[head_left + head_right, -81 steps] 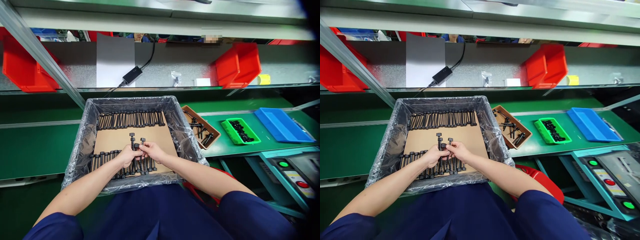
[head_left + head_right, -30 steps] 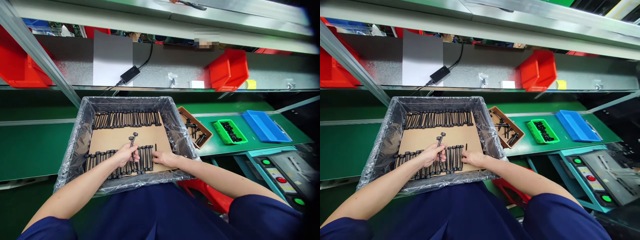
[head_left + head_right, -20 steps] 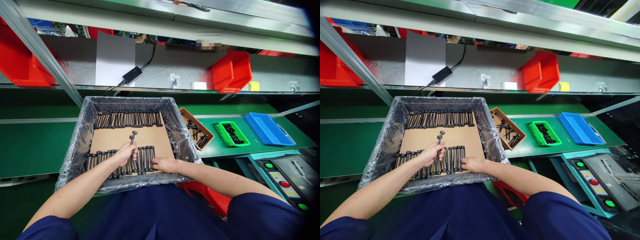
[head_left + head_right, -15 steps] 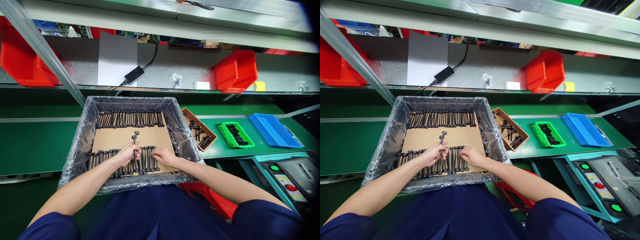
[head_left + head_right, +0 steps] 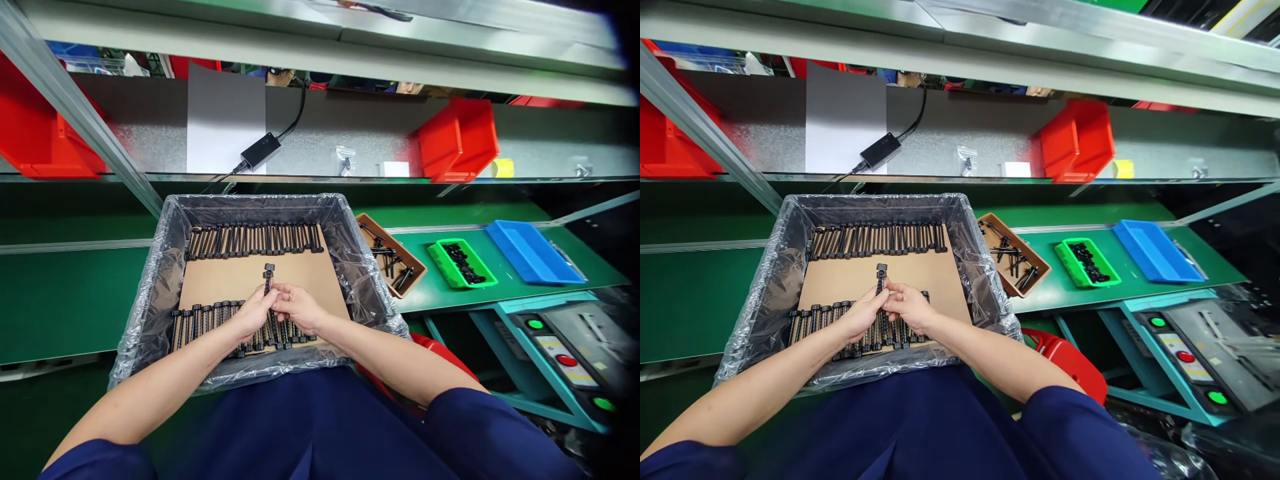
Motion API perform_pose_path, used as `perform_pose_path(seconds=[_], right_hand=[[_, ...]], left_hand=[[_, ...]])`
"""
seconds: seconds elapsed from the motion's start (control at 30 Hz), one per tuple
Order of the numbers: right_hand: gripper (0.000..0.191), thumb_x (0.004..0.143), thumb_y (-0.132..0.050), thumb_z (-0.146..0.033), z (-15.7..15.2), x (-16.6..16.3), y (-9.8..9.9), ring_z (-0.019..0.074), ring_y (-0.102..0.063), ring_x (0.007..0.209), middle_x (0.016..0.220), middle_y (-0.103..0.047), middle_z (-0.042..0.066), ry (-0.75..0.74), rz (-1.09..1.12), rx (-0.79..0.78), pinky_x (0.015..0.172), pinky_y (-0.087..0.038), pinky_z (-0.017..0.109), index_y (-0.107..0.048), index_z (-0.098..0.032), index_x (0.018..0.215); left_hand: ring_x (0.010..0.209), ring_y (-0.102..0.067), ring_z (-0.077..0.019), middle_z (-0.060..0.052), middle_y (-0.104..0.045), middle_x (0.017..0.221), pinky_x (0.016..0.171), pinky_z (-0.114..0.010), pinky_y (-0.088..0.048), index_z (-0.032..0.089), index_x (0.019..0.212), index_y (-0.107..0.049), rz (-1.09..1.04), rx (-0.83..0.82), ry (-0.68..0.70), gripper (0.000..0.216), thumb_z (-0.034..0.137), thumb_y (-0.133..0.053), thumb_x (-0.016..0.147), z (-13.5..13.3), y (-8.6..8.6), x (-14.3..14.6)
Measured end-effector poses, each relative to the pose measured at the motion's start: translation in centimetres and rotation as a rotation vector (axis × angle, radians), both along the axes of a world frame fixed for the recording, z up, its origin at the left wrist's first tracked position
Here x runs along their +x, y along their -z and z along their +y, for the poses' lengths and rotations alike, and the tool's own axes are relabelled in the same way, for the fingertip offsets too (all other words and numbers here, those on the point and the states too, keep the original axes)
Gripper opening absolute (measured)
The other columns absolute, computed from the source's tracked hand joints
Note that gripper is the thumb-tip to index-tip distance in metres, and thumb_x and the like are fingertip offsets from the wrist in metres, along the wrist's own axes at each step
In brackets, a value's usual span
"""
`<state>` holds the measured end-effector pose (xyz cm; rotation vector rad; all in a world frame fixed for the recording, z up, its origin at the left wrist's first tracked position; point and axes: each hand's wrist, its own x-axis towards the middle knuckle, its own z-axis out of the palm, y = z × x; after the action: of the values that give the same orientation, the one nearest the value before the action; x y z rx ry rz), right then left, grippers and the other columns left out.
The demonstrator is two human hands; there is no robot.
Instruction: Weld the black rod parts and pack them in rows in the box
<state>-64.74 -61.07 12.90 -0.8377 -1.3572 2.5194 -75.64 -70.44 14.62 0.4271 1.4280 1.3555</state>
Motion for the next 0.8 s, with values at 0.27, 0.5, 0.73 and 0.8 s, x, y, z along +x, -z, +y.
perform_pose_path(seconds=[0.27,0.5,0.73,0.8], right_hand=[[0.026,0.067,-0.069,-0.002,7.7,5.2,3.2,0.0075,-0.05,0.037,0.046,-0.048,-0.008,-0.059,-0.781,0.53,0.037,-0.042,0.016,-0.048,-0.016,0.069],[0.034,0.066,-0.069,-0.002,6.3,6.4,6.4,0.0123,-0.051,0.033,0.04,-0.048,-0.009,-0.244,-1.003,0.513,0.037,-0.043,0.019,-0.042,-0.02,0.075],[0.012,0.072,-0.066,-0.007,7.6,6.1,3.6,0.0142,-0.063,0.06,0.061,-0.061,0.001,-0.451,-0.913,0.877,0.052,-0.045,0.018,-0.057,-0.014,0.071],[0.003,0.08,-0.061,-0.016,7.6,5.7,2.2,0.0117,-0.061,0.064,0.07,-0.062,0.002,-0.34,-0.738,0.83,0.053,-0.044,0.017,-0.061,-0.014,0.077]], left_hand=[[0.044,-0.044,-0.0045,-0.002,-0.06,0.081,0.038,-0.016,-0.027,0.018,0.129,-0.042,-0.092,-0.093,-0.09,0.043,0.033,-0.051,0.089,0.2,-1.2,-0.5],[0.036,-0.03,-0.0033,0.006,-0.048,0.058,0.038,-0.016,-0.011,0.019,0.101,-0.051,-0.143,-0.07,-0.111,0.03,0.042,-0.053,0.082,0.3,-1.0,-0.6],[0.051,-0.046,-0.0062,0.003,-0.053,0.065,0.047,-0.018,-0.032,0.015,0.083,-0.058,-0.127,-0.052,-0.105,0.017,0.031,-0.059,0.076,0.4,0.0,-0.6],[0.056,-0.049,-0.0079,0.002,-0.054,0.064,0.056,-0.021,-0.038,0.014,0.081,-0.062,-0.077,-0.049,-0.025,0.021,0.033,-0.065,0.074,0.3,0.3,-0.4]])
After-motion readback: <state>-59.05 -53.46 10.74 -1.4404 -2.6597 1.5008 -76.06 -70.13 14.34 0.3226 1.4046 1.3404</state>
